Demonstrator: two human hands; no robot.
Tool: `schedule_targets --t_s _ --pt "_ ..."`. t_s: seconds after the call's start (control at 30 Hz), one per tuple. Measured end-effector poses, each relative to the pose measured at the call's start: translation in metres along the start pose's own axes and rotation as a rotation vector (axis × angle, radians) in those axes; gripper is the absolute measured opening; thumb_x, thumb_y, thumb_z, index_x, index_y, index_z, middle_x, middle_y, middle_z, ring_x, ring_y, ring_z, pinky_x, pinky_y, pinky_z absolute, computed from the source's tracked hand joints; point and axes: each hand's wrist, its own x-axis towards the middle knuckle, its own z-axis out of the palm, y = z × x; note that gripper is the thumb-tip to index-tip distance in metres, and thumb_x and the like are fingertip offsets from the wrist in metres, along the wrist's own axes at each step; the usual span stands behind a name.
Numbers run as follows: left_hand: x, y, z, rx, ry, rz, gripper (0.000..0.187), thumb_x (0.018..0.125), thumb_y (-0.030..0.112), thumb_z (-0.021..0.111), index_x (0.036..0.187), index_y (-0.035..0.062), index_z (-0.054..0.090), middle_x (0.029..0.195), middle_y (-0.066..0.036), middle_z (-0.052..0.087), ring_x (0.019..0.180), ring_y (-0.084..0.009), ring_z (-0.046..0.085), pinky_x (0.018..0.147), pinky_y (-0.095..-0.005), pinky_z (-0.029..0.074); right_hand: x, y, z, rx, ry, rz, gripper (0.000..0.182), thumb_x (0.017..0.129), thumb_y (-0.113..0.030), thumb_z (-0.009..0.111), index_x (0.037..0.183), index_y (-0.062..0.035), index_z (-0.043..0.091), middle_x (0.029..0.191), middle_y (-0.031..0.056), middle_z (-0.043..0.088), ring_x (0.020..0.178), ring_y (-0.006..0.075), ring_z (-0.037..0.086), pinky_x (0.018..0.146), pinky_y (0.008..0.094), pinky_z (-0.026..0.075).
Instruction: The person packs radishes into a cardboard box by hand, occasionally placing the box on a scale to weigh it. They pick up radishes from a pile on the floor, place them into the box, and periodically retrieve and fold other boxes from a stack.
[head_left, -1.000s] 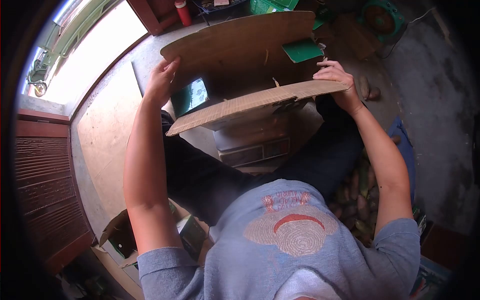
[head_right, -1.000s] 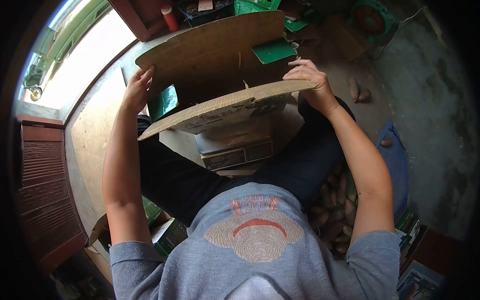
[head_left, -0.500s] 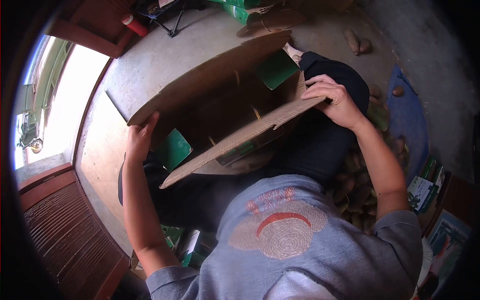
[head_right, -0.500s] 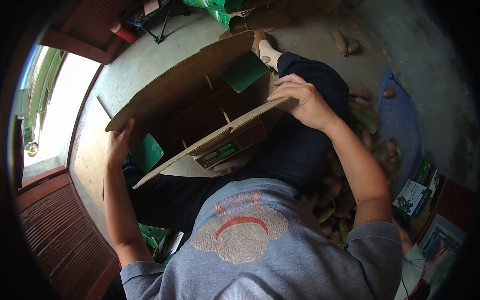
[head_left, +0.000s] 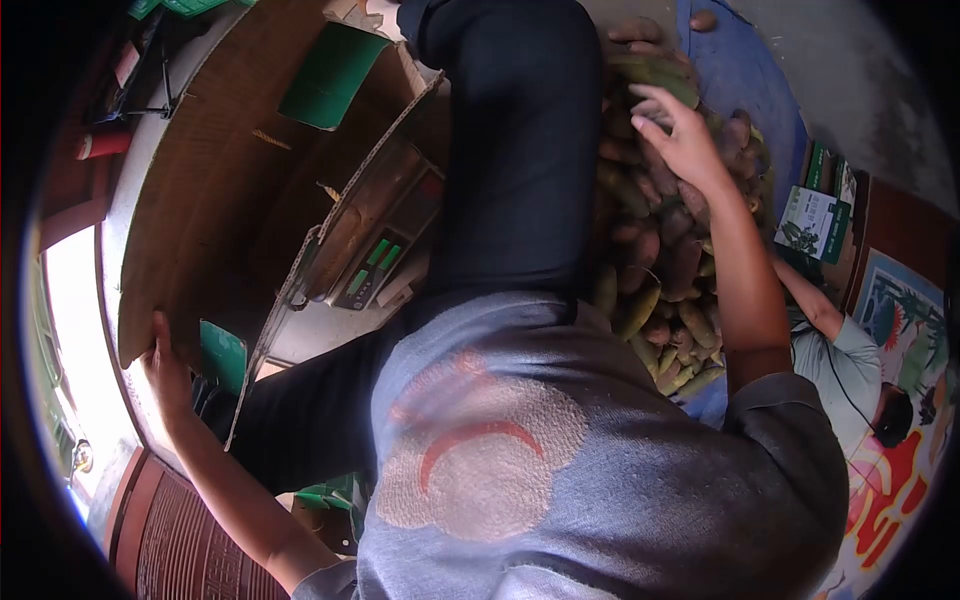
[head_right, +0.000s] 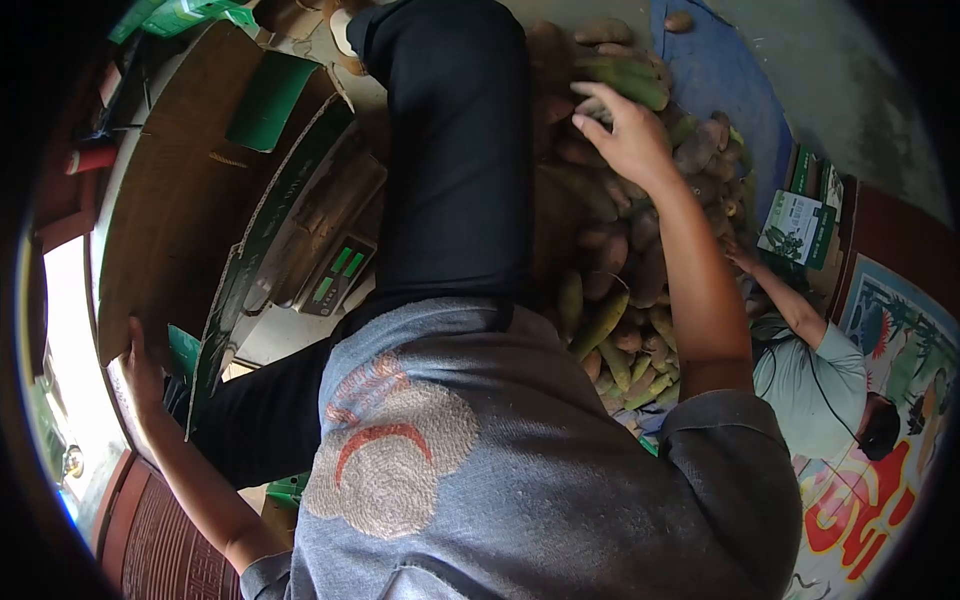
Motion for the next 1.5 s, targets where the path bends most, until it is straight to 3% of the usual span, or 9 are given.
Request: schedule_targets --t_s 0.23,0.37,0.57,0.77,0.97,1.2,1.3,1.37,1.5 --pt "-0.011 0.015 -0.016 0.174 -0.132 0.159 0.044 0.086 0.036 0.065 0.104 -0.0042 0.063 0.086 -0.006 0.061 0.078 -0.0141 0.053 0.074 -0.0293 0.042 -0.106 0.176 0.108 -0.156 -0.572 0.464 0.058 0.079 -0.025 0.069 0.129 -0.0075 0.047 0.119 0.0171 0.059 0.111 0.0322 0.057 0.093 0.0376 0.045" --pt "0.011 -0.027 -0.056 -0.177 -0.272 0.094 0.054 0.083 0.025 0.067 0.126 -0.0023 0.050 0.122 -0.011 0.053 0.113 -0.0211 0.049 0.100 -0.0383 0.038 -0.155 0.213 0.162 -0.462 -0.633 0.390 0.076 0.070 -0.044 0.074 0.135 -0.0185 0.045 0.130 0.0099 0.052 0.129 0.0269 0.040 0.105 0.0450 0.029" --pt "-0.007 0.010 -0.060 -0.291 -0.393 0.278 0.078 0.086 0.047 0.059 0.143 0.0042 0.027 0.143 -0.016 0.035 0.132 -0.0292 0.033 0.110 -0.0528 0.024 -0.129 0.131 0.176 -0.870 -1.318 -0.048 0.052 0.067 -0.036 0.076 0.114 -0.0192 0.064 0.121 0.0060 0.058 0.121 0.0263 0.048 0.100 0.0410 0.035" --pt "-0.009 0.061 -0.053 -0.367 -0.194 0.256 0.076 0.091 0.060 0.038 0.146 0.0098 0.024 0.149 -0.015 0.025 0.139 -0.0295 0.022 0.112 -0.0512 0.018 -0.171 0.180 0.207 -1.027 -1.107 -0.124 0.036 0.065 -0.030 0.079 0.099 -0.0197 0.072 0.112 0.0038 0.064 0.117 0.0279 0.050 0.094 0.0396 0.039" --pt "0.033 0.071 -0.060 -0.253 -0.127 0.398 0.068 0.094 0.057 0.031 0.145 0.0124 0.027 0.149 -0.012 0.028 0.139 -0.0280 0.024 0.114 -0.0480 0.016 -0.130 0.126 0.157 -1.008 -1.510 -0.040 0.050 0.066 -0.036 0.077 0.111 -0.0214 0.065 0.119 0.0047 0.060 0.118 0.0244 0.052 0.095 0.0406 0.041" --pt "0.044 0.097 -0.047 -0.204 -0.267 0.551 0.067 0.094 0.055 0.032 0.144 0.0107 0.030 0.147 -0.014 0.031 0.137 -0.0295 0.029 0.111 -0.0499 0.022 -0.077 0.123 0.045 -0.772 -0.962 0.427 0.060 0.066 -0.042 0.075 0.118 -0.0165 0.061 0.123 0.0122 0.057 0.115 0.0274 0.054 0.093 0.0396 0.044" --pt "0.040 0.095 -0.047 -0.214 -0.331 0.619 0.062 0.096 0.050 0.035 0.140 0.0077 0.037 0.144 -0.015 0.037 0.132 -0.0295 0.037 0.108 -0.0481 0.030 -0.061 0.130 -0.028 -0.278 -0.470 0.510 0.056 0.070 -0.040 0.076 0.106 0.0006 0.064 0.105 0.0143 0.065 0.097 0.0259 0.061 0.085 0.0352 0.045" --pt "0.023 0.104 -0.039 -0.149 -0.268 0.675 0.060 0.094 0.049 0.040 0.137 0.0074 0.042 0.138 -0.015 0.045 0.127 -0.0293 0.044 0.106 -0.0464 0.033 -0.051 0.109 -0.069 -0.107 -0.150 0.388 0.046 0.077 -0.033 0.074 0.107 0.0016 0.064 0.097 0.0078 0.065 0.089 0.0156 0.059 0.082 0.0300 0.046" --pt "0.022 0.109 -0.032 -0.057 -0.444 0.823 0.059 0.087 0.047 0.054 0.132 0.0086 0.049 0.132 -0.014 0.052 0.124 -0.0292 0.048 0.105 -0.0448 0.036 -0.025 0.024 -0.145 0.124 0.135 0.247 0.061 0.079 -0.031 0.072 0.125 0.0033 0.051 0.116 0.0114 0.059 0.107 0.0183 0.053 0.096 0.0287 0.036"
